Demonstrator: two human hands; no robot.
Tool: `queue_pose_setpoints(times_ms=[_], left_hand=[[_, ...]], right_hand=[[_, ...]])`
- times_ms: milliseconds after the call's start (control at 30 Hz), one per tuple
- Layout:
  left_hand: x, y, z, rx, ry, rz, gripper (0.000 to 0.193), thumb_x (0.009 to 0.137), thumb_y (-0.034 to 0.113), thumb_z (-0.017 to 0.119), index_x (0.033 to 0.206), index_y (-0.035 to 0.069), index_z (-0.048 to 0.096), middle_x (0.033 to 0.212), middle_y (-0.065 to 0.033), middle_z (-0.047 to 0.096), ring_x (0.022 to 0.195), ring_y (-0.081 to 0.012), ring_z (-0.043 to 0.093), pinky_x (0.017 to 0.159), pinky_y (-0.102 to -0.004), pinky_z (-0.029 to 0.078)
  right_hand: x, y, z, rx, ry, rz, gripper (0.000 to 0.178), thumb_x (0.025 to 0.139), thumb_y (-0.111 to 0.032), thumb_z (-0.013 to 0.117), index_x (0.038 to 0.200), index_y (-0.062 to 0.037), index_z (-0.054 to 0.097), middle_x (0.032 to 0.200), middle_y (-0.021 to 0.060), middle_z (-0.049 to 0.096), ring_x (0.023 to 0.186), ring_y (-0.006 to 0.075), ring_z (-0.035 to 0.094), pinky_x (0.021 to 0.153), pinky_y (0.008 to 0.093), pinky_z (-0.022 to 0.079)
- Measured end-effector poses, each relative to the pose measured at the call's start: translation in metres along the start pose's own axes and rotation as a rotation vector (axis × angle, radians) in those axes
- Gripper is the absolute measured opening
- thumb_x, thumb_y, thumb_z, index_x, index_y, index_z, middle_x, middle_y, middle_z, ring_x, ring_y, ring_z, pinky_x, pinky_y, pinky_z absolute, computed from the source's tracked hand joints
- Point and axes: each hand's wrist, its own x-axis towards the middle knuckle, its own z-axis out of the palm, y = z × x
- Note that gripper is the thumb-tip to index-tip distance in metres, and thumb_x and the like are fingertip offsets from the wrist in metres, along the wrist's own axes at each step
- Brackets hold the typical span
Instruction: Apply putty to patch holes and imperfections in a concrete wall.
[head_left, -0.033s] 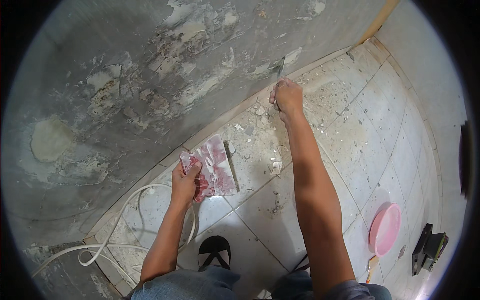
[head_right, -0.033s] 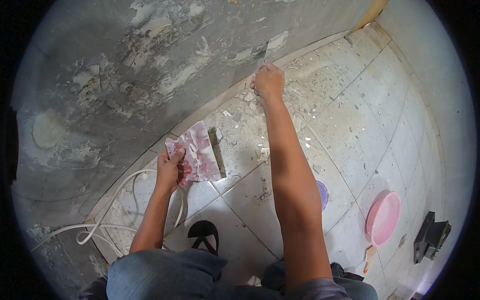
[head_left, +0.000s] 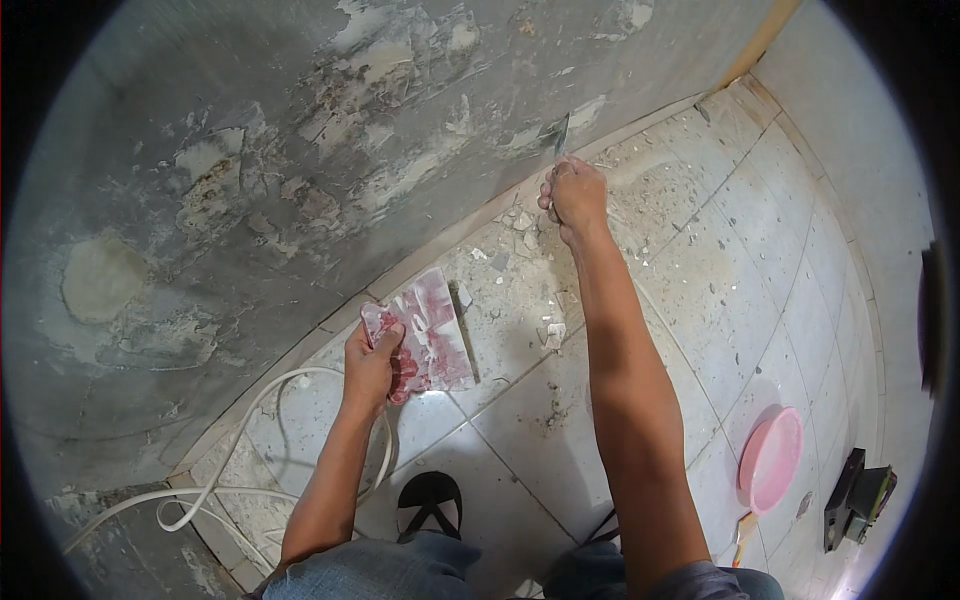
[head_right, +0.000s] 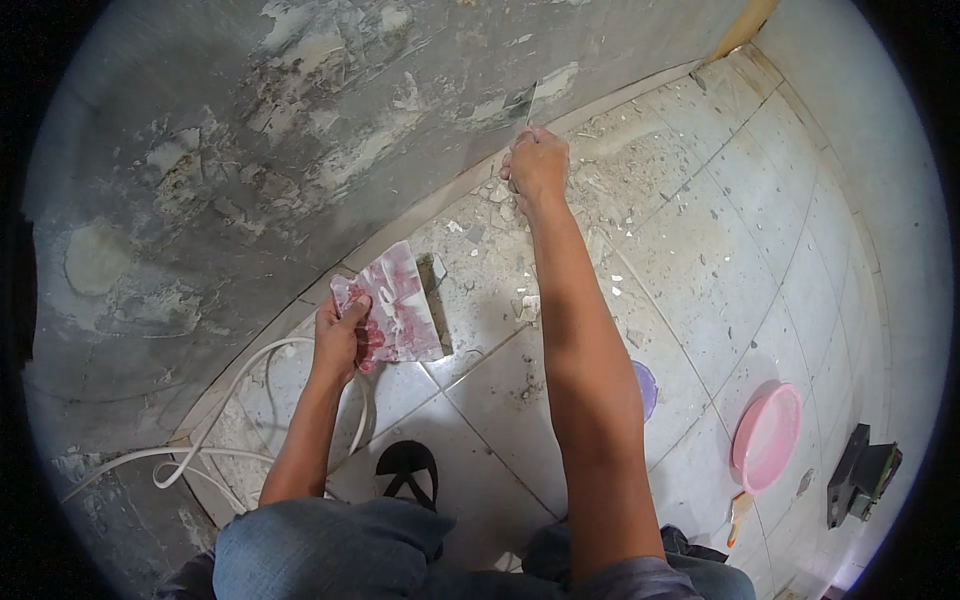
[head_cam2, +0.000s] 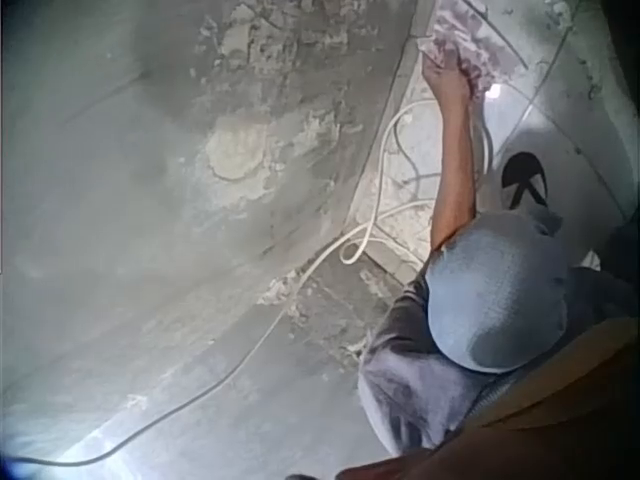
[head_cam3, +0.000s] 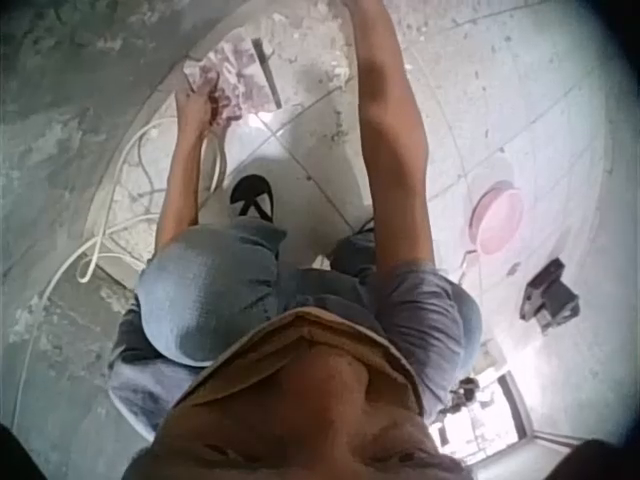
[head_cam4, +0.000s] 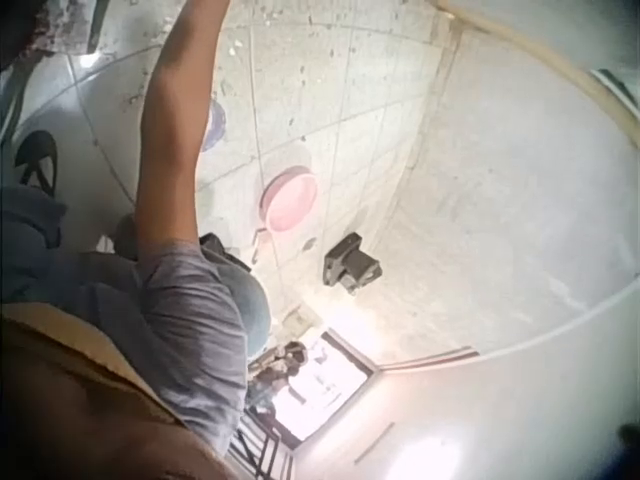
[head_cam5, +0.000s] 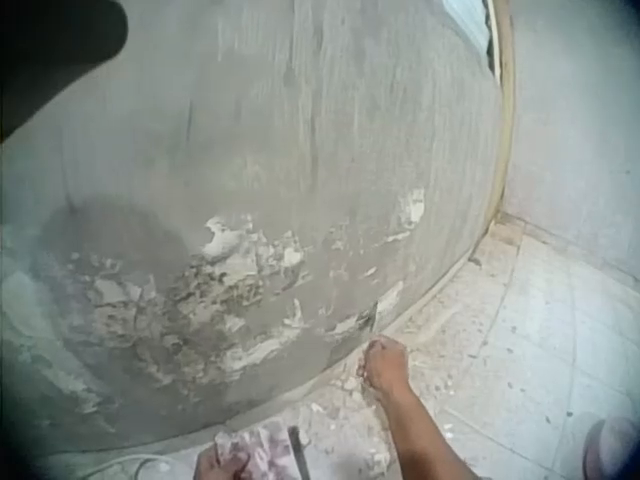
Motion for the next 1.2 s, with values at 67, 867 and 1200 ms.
queue_pose_setpoints(times_ms=[67, 867, 1200], left_hand=[[0.0, 0.001, 0.004, -0.03, -0.005, -0.009, 0.008, 0.088, 0.014, 0.06, 0.089, 0.006, 0.058, 0.071, -0.0014, 0.059, 0.053, -0.0102, 0.055, 0.046, -0.0258, 0.048], [0.002, 0.0, -0.001, -0.043, -0.018, -0.027, 0.008, 0.088, 0.012, 0.06, 0.092, 0.005, 0.059, 0.076, -0.0024, 0.061, 0.059, -0.0104, 0.058, 0.051, -0.0259, 0.049], [-0.001, -0.001, 0.003, -0.047, -0.02, -0.053, 0.01, 0.088, 0.013, 0.061, 0.093, 0.004, 0.06, 0.078, -0.0031, 0.063, 0.061, -0.0118, 0.06, 0.053, -0.0267, 0.05]], right_hand=[[-0.007, 0.0, -0.003, -0.097, -0.029, 0.01, 0.018, 0.094, -0.01, 0.043, 0.097, 0.0032, 0.055, 0.067, 0.0049, 0.05, 0.053, 0.0116, 0.049, 0.043, 0.0242, 0.041], [-0.055, 0.007, -0.002, -0.322, -0.256, -0.044, 0.028, 0.095, -0.016, 0.046, 0.108, 0.0036, 0.06, 0.065, 0.0036, 0.054, 0.043, 0.0098, 0.045, 0.037, 0.0254, 0.036], [0.013, 0.01, -0.044, -0.331, 0.043, -0.013, 0.029, 0.09, -0.013, 0.05, 0.111, 0.0038, 0.061, 0.074, 0.009, 0.061, 0.047, 0.0122, 0.053, 0.037, 0.026, 0.039]])
